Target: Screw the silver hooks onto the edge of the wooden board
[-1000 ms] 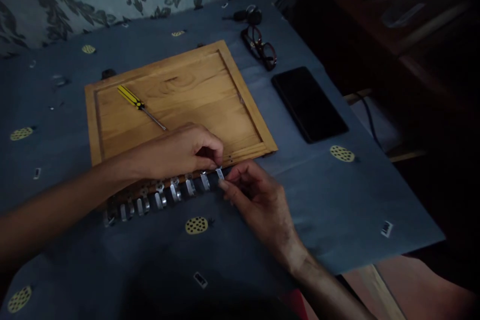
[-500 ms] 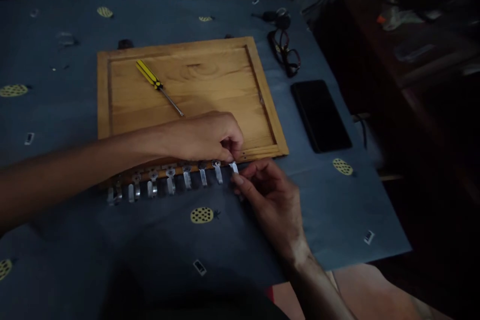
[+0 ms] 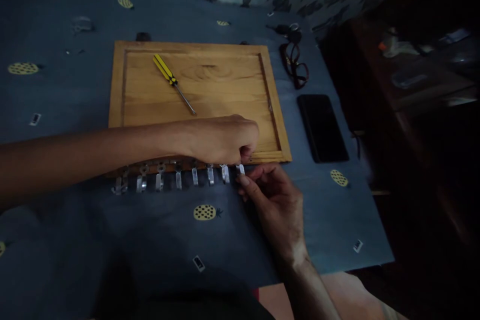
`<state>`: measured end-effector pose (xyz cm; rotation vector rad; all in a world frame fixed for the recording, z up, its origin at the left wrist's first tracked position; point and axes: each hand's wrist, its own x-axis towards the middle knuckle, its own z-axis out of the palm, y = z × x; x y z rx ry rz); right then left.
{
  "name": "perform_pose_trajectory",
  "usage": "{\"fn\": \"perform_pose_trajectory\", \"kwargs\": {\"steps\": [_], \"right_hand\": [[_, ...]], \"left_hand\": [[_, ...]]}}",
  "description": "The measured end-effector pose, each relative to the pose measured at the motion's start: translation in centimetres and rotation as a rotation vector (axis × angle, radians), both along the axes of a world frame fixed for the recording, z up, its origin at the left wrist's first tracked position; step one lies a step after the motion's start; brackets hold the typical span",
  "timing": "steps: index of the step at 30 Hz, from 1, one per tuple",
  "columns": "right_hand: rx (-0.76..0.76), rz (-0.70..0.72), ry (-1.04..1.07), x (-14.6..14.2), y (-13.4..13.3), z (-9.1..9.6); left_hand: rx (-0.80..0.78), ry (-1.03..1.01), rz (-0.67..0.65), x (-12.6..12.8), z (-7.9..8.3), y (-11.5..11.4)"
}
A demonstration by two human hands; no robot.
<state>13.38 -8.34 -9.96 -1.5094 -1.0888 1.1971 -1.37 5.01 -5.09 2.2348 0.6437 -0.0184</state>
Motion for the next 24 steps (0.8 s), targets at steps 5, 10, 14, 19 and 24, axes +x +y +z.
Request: {"fn": "perform_pose_trajectory", "kwargs": {"steps": [5, 10, 14, 19, 24], "right_hand": [[0.013, 0.008, -0.022, 0.03, -0.06, -0.08], [0.016, 0.015, -0.03, 0.04, -0.15, -0.13], [0.025, 0.004, -0.023, -0.01, -0.16, -0.22], [0.018, 0.003, -0.043, -0.06, -0.17, -0.17], [0.03, 0.001, -0.02, -0.05, -0.16, -0.2]], "left_hand": [[-0.012, -0.018, 0.027, 0.16, -0.37, 0.23], [-0.023, 0.032, 0.058, 0.24, -0.26, 0.42], [-0.043, 0.005, 0.01, 0.12, -0.33, 0.4], [-0.032, 0.027, 0.011, 0.32, -0.25, 0.26], [-0.086, 0.082, 0.031, 0.52, 0.29, 0.42]]}}
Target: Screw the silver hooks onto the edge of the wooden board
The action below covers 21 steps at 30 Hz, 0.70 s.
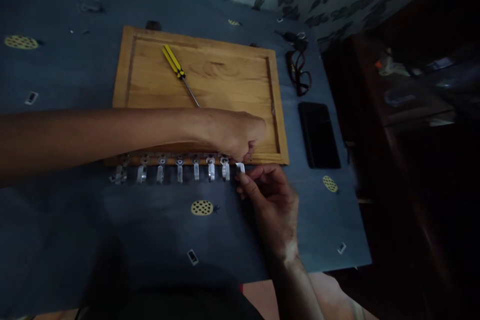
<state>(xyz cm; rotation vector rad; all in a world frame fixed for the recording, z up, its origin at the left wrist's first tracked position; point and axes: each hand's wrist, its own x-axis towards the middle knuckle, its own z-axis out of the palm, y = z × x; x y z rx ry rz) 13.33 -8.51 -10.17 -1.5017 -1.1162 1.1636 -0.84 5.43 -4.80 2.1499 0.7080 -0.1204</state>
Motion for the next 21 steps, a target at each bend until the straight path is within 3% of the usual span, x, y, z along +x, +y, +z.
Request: {"fn": "perform_pose_trajectory", "kwargs": {"steps": [21], "right_hand": [[-0.011, -0.009, -0.023, 0.04, -0.11, -0.23]], "left_hand": [[-0.069, 0.003, 0.076, -0.28, 0.36, -0.37]]}}
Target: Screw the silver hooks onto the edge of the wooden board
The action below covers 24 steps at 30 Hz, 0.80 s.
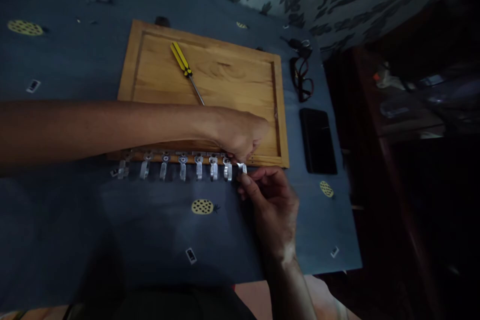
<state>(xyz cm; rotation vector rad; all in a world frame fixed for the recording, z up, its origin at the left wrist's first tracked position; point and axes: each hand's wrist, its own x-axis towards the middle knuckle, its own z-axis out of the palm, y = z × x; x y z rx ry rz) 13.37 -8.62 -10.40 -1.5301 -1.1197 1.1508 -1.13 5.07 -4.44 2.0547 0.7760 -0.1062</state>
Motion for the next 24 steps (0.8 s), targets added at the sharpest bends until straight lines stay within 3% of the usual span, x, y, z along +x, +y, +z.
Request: {"fn": "perform_pose_trajectory", "kwargs": {"steps": [11, 18, 24], "right_hand": [[0.004, -0.006, 0.013, 0.2, -0.1, -0.1], [0.026, 0.002, 0.035, 0.0, 0.0, -0.1], [0.025, -0.002, 0.043, 0.1, 0.1, -0.1]], "left_hand": [[-0.075, -0.092, 0.014, 0.8, -0.8, 0.4], [-0.149, 0.008, -0.114, 1.0, -1.5, 1.7], [-0.214, 0.086, -0.126, 0.5, -1.1, 2.1]]}}
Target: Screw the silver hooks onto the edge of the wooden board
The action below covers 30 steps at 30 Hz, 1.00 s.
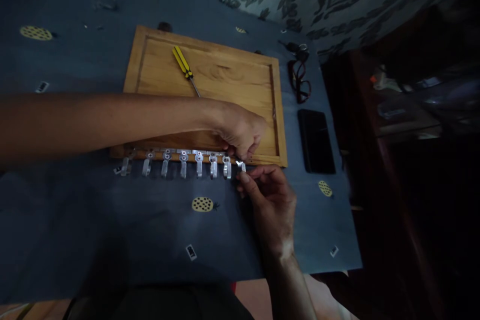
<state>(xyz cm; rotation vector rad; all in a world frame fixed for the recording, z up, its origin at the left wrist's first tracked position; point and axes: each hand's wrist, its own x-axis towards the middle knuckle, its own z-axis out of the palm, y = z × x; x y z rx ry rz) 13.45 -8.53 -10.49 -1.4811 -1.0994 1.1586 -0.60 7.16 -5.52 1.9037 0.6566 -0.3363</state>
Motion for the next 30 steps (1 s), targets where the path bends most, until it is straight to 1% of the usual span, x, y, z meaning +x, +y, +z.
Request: {"fn": "perform_pose_trajectory", "kwargs": {"steps": [4, 9, 13, 18, 21, 26, 30], "right_hand": [[-0.004, 0.003, -0.001, 0.0, 0.0, 0.0], [0.001, -0.001, -0.004, 0.0, 0.0, -0.1], [0.014, -0.003, -0.008, 0.0, -0.1, -0.2], [-0.004, -0.009, -0.013, -0.1, -0.1, 0.0], [-0.009, -0.014, -0.019, -0.1, -0.1, 0.0], [0.014, -0.001, -0.031, -0.1, 0.0, -0.1], [0.017, 0.0, -0.019, -0.1, 0.0, 0.0]], "left_hand": [[0.049, 0.005, -0.04, 0.1, 0.2, 0.1], [0.153, -0.074, -0.112, 0.3, -0.2, 0.3], [0.191, -0.089, -0.114, 0.3, -0.3, 0.0], [0.226, -0.07, -0.077, 0.2, 0.5, -0.6], [0.227, -0.075, -0.071, 0.1, 0.7, -0.7], [0.178, -0.135, -0.06, 0.1, -0.2, -0.4], [0.131, -0.102, -0.048, 0.1, -0.2, -0.2]]}}
